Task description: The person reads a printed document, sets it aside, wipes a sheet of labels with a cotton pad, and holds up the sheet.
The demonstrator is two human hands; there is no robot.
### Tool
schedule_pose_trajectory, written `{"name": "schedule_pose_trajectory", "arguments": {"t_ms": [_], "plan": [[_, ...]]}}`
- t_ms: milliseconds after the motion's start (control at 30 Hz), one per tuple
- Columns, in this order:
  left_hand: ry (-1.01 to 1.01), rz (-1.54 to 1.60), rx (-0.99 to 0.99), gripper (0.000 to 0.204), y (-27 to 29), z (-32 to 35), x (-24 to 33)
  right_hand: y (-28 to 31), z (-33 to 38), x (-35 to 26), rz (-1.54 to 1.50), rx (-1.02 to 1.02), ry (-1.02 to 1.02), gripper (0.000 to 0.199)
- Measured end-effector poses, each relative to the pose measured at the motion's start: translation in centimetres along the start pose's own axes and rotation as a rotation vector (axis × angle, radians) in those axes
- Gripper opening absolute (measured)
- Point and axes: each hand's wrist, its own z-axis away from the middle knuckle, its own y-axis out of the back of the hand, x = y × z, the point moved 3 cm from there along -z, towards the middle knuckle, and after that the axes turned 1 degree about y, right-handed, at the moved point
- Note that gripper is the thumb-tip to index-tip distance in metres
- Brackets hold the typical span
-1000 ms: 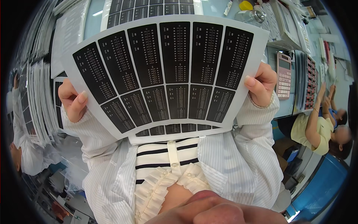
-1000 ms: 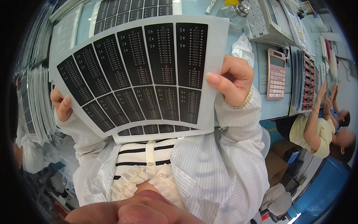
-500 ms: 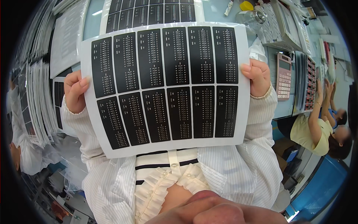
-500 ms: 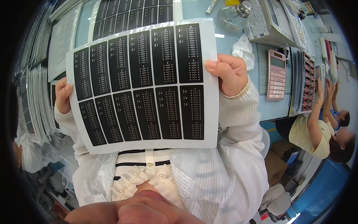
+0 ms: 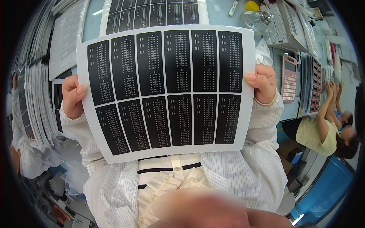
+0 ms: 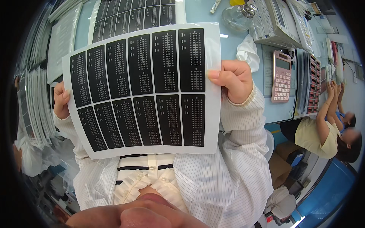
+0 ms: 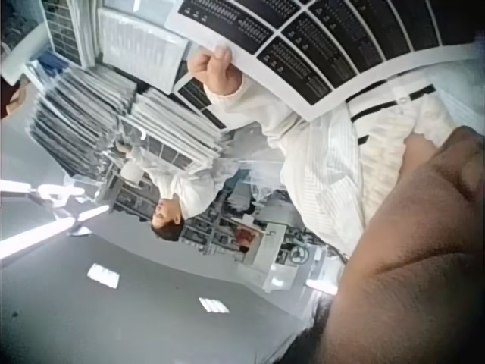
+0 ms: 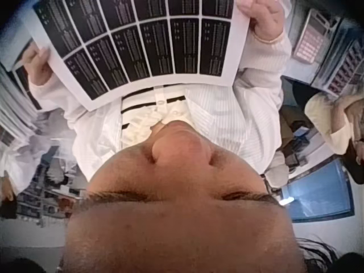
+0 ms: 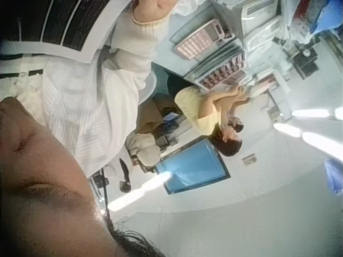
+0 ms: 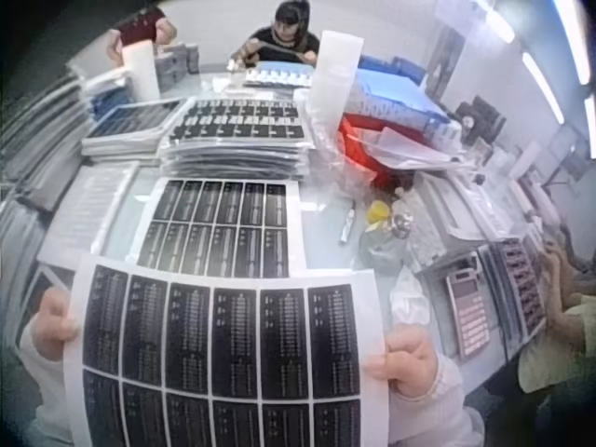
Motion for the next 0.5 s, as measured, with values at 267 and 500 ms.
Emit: {"name": "schedule_pose_trajectory", "arguments": {"t_ms": [267,500], "plan": [[-0.027,-0.046,-0.010,0.020,0.0,0.2,0.4,0.2,-0.1,-0.1,0.051,-0.006,0.009,0.019],[0.147,-0.412,-0.265,0.029,-2.6,-1.2,-0.8,0.6,-0.9,0.0,0.740,-0.172,-0.188,0.025]]}}
